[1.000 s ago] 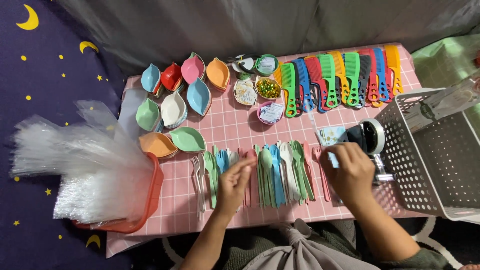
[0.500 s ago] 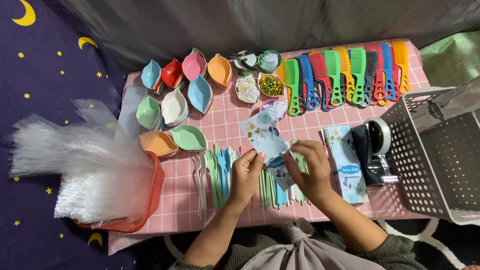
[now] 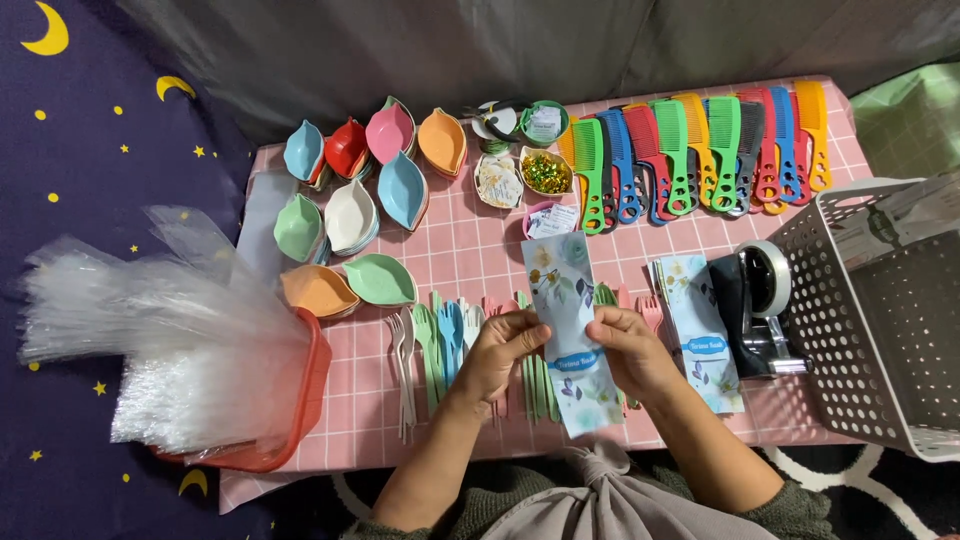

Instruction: The person packs plastic cutlery into small paper sleeves and then into clear plastic bags. They handle white and pink cutlery, inserting them into sleeves and sealing the bags with tape.

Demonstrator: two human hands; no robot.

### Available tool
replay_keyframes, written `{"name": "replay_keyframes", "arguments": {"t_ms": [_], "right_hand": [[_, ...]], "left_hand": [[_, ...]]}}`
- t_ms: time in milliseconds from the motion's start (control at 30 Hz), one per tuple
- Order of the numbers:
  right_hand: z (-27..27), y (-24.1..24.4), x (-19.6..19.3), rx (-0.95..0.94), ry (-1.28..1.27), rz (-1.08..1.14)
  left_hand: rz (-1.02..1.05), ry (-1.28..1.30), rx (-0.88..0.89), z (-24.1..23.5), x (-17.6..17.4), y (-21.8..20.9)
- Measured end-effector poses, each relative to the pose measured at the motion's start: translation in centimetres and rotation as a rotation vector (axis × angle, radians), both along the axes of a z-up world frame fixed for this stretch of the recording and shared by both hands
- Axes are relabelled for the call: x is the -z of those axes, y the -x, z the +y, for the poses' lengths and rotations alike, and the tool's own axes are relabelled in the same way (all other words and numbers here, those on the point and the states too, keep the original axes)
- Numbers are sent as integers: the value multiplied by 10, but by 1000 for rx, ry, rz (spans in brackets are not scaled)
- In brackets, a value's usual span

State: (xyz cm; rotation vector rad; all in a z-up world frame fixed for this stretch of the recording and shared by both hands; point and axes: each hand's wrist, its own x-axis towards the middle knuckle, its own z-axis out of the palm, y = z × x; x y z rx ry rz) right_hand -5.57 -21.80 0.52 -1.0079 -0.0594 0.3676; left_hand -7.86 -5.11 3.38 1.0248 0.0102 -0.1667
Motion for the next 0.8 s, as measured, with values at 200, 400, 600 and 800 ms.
{"name": "replay_keyframes", "arguments": {"t_ms": [200, 400, 600, 800], "right_hand": [[-8, 1, -5, 42, 243, -182], [-3, -2, -18, -46, 117, -16], [-3, -5, -9, -74, 205, -75], [-9, -10, 8, -67, 205, -11]], "left_hand": [[-153, -316, 8, 2, -4, -5], [-27, -98, 137, 7, -12, -9], [153, 76, -60, 13, 20, -25], [240, 209, -75, 9, 19, -29]]}}
